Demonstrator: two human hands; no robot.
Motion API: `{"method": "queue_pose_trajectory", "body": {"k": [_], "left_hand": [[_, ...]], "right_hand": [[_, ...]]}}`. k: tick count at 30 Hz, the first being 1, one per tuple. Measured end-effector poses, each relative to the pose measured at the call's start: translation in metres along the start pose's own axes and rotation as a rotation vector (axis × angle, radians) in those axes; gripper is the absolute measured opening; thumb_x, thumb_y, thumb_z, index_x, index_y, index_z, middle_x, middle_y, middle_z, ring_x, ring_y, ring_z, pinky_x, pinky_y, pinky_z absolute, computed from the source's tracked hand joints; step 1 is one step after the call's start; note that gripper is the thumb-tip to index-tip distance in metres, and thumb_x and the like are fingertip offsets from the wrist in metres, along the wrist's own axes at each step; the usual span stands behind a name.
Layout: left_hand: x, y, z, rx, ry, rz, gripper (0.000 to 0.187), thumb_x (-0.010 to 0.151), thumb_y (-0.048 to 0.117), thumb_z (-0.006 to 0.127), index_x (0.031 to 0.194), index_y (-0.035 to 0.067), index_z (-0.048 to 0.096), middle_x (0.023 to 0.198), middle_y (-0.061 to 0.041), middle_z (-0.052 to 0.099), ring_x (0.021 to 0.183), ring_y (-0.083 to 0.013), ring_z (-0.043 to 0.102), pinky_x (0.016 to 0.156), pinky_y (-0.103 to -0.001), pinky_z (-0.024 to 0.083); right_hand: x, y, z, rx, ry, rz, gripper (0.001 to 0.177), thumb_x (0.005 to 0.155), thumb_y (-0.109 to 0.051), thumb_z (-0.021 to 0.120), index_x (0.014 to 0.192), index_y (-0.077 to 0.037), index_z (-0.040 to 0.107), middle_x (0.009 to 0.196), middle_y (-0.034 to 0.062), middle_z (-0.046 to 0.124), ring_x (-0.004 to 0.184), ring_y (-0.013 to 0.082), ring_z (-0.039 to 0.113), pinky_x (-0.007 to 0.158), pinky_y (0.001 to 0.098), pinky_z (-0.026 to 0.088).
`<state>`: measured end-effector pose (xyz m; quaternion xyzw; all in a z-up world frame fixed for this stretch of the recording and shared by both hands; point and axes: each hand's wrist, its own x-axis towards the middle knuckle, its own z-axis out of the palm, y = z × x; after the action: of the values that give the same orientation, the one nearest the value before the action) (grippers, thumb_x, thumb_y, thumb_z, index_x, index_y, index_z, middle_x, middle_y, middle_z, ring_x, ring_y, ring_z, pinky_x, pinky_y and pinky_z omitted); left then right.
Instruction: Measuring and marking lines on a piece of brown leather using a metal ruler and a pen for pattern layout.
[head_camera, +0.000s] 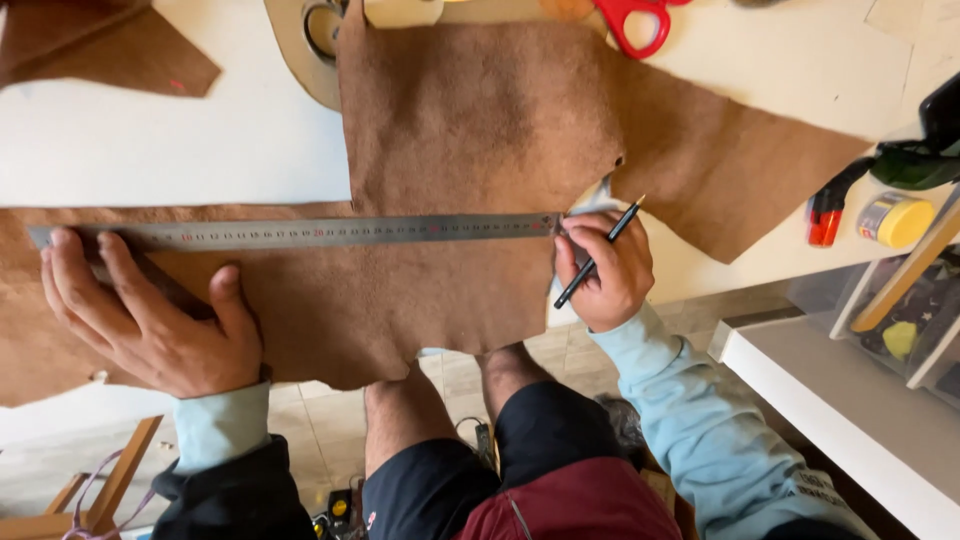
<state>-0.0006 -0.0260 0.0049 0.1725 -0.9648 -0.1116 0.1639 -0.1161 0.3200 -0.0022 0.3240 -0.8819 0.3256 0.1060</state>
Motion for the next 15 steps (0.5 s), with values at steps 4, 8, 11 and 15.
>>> {"method": "queue_pose_trajectory", "body": {"k": [4,8,11,15], "left_hand": [[-0.002,0.0,-0.001,0.028,-0.004,-0.005,0.079,0.112,0.056,0.044,0.143,-0.016,0.057,0.153,-0.03,0.041,0.142,-0.0526,0.043,0.114,-0.074,0.043],[-0.001,0.001,0.004,0.027,0.01,-0.026,0.082,0.11,0.058,0.045,0.144,-0.016,0.057,0.154,-0.03,0.041,0.142,-0.052,0.043,0.116,-0.074,0.042],[-0.001,0.004,0.002,0.026,0.007,-0.023,0.081,0.111,0.057,0.045,0.143,-0.017,0.057,0.154,-0.029,0.041,0.142,-0.0524,0.043,0.116,-0.073,0.042],[-0.018,-0.023,0.02,0.073,0.019,-0.043,0.081,0.108,0.066,0.044,0.153,-0.001,0.049,0.158,-0.024,0.038,0.147,-0.0467,0.041,0.117,-0.076,0.045]], "right_hand": [[-0.003,0.0,0.0,0.001,0.008,-0.001,0.009,0.102,-0.004,0.062,0.101,0.005,0.061,0.098,0.0224,0.071,0.085,0.0386,0.066,0.084,0.05,0.055],[-0.005,0.007,0.002,0.022,0.028,-0.016,0.007,0.102,-0.001,0.062,0.102,0.005,0.061,0.099,0.0232,0.072,0.084,0.0392,0.068,0.084,0.0509,0.056],[-0.006,0.005,-0.001,0.045,0.022,0.001,0.008,0.103,-0.002,0.059,0.104,0.006,0.06,0.1,0.0244,0.072,0.086,0.0403,0.068,0.084,0.051,0.056],[0.0,0.001,-0.002,0.083,0.024,0.013,0.018,0.104,-0.008,0.056,0.103,0.008,0.063,0.1,0.0253,0.071,0.085,0.0419,0.066,0.085,0.053,0.056]]}}
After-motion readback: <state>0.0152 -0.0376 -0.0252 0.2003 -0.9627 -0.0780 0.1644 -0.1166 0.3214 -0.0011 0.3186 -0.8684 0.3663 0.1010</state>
